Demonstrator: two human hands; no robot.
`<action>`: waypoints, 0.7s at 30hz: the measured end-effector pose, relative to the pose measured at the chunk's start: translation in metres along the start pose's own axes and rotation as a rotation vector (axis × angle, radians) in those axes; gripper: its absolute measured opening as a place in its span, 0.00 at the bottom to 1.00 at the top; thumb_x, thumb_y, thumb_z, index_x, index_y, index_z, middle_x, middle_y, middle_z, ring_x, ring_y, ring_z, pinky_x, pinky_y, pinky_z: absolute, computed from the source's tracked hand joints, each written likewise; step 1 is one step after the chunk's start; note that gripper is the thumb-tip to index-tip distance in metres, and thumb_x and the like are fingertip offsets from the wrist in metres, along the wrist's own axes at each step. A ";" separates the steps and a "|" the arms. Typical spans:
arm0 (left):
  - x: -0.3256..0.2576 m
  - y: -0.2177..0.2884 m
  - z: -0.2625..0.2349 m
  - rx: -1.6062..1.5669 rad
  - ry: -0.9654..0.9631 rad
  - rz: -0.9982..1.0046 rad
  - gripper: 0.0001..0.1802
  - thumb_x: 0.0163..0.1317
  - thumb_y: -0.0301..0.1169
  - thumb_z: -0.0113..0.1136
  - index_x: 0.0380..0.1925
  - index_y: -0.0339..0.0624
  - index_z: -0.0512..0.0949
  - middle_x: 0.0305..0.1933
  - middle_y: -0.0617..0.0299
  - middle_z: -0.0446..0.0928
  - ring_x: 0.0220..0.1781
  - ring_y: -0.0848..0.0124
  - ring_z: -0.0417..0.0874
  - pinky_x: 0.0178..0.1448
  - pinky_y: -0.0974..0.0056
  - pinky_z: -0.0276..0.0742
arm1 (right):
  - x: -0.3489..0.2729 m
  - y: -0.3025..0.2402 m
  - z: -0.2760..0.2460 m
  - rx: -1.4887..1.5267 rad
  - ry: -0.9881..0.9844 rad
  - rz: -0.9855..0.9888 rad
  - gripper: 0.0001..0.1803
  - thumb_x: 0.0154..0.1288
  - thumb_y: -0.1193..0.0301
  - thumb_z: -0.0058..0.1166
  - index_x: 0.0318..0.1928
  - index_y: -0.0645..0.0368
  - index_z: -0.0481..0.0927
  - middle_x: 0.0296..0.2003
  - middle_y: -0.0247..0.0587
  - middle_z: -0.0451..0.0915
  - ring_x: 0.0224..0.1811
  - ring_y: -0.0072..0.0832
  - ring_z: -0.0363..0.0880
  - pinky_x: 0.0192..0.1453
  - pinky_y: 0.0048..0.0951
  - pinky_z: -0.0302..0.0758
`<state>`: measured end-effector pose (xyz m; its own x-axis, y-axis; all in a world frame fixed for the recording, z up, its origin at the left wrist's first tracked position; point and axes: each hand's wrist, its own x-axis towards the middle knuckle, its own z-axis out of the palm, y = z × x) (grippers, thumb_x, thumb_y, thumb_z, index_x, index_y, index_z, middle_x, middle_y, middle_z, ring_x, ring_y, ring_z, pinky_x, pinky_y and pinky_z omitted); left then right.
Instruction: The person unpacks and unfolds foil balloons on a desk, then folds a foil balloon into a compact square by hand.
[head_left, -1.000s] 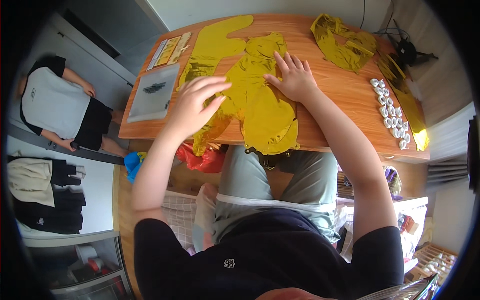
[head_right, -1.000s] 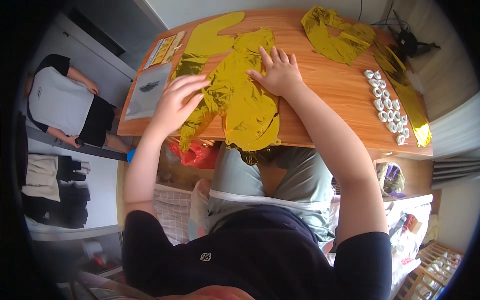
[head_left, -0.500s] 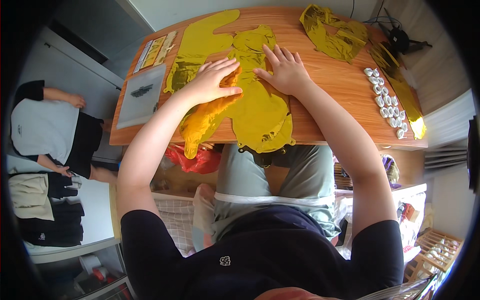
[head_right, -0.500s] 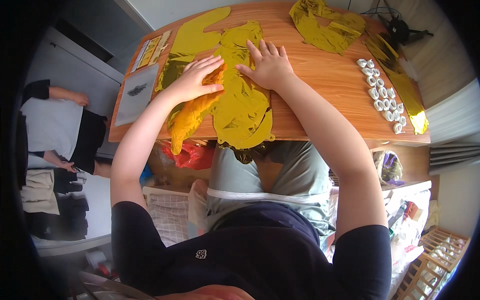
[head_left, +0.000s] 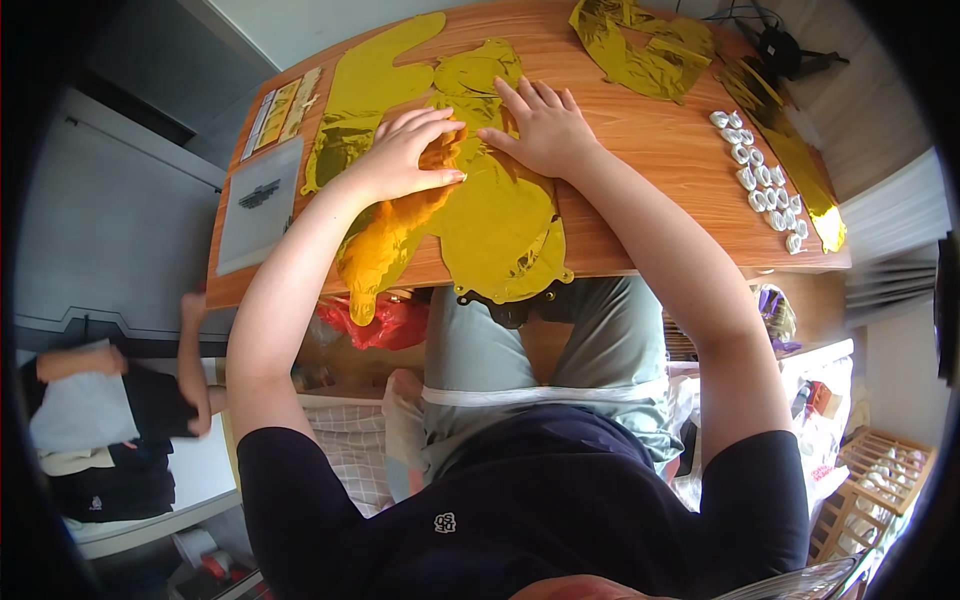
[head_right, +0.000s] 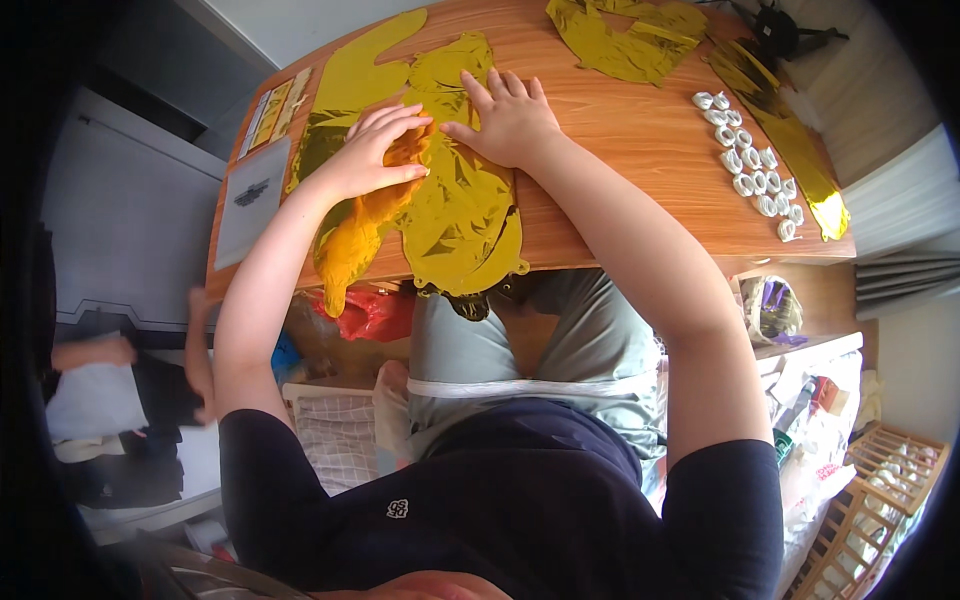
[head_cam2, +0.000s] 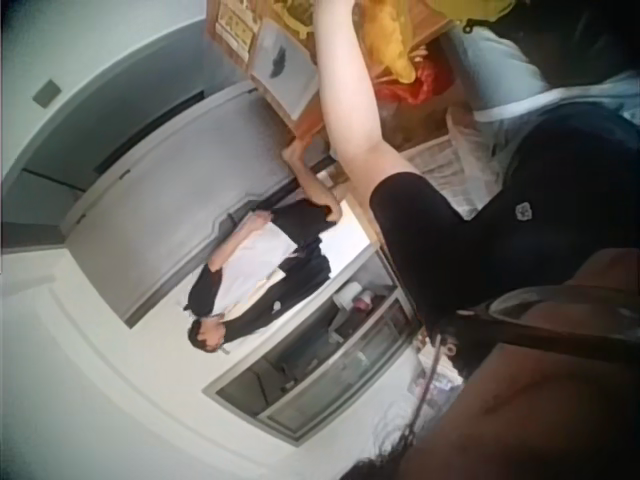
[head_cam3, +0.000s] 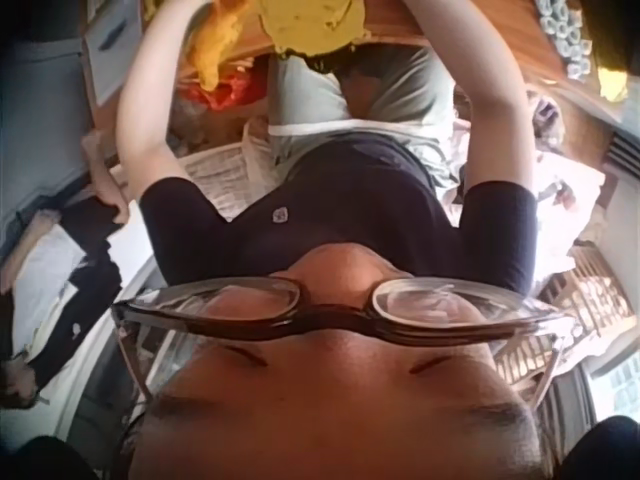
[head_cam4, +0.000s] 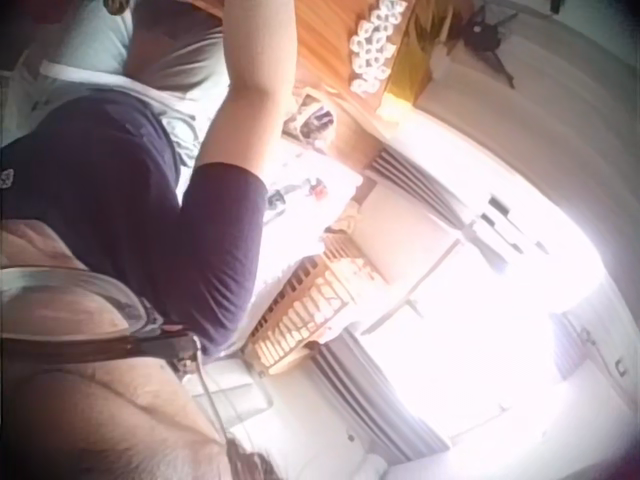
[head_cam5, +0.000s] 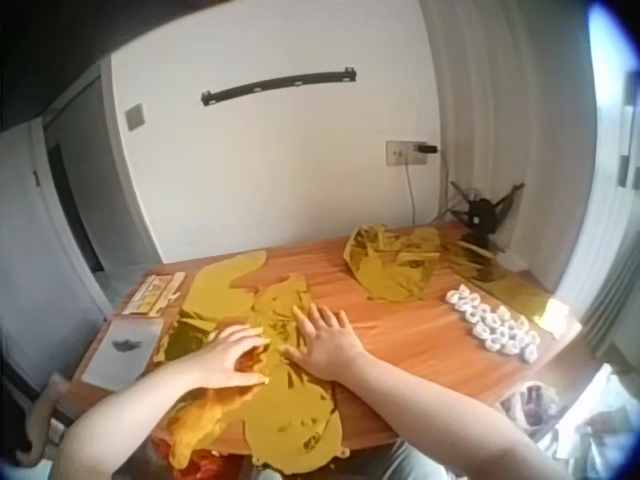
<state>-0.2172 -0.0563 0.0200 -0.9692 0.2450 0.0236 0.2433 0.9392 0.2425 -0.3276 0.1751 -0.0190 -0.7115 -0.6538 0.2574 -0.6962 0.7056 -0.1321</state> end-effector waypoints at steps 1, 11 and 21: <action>0.001 0.000 0.000 0.000 -0.003 -0.001 0.44 0.60 0.60 0.68 0.73 0.56 0.69 0.82 0.59 0.60 0.85 0.56 0.51 0.84 0.45 0.42 | 0.000 0.000 0.000 0.006 0.000 -0.003 0.51 0.71 0.28 0.37 0.82 0.46 0.50 0.79 0.51 0.58 0.83 0.45 0.52 0.84 0.54 0.46; 0.005 -0.001 -0.003 0.011 -0.043 -0.011 0.44 0.58 0.59 0.69 0.73 0.59 0.69 0.82 0.60 0.60 0.85 0.56 0.52 0.85 0.45 0.39 | -0.001 0.000 0.000 0.009 -0.007 0.006 0.52 0.70 0.27 0.36 0.82 0.46 0.51 0.79 0.52 0.57 0.83 0.45 0.51 0.84 0.55 0.46; 0.004 -0.006 -0.002 -0.035 -0.022 -0.011 0.43 0.58 0.58 0.71 0.72 0.61 0.70 0.81 0.61 0.62 0.84 0.56 0.54 0.84 0.43 0.42 | 0.000 -0.001 -0.001 -0.015 0.001 -0.007 0.53 0.70 0.25 0.34 0.82 0.47 0.52 0.79 0.53 0.57 0.83 0.45 0.51 0.83 0.54 0.46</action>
<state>-0.2226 -0.0615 0.0208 -0.9706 0.2408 -0.0006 0.2313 0.9328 0.2763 -0.3264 0.1746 -0.0177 -0.7068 -0.6582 0.2591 -0.6994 0.7052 -0.1162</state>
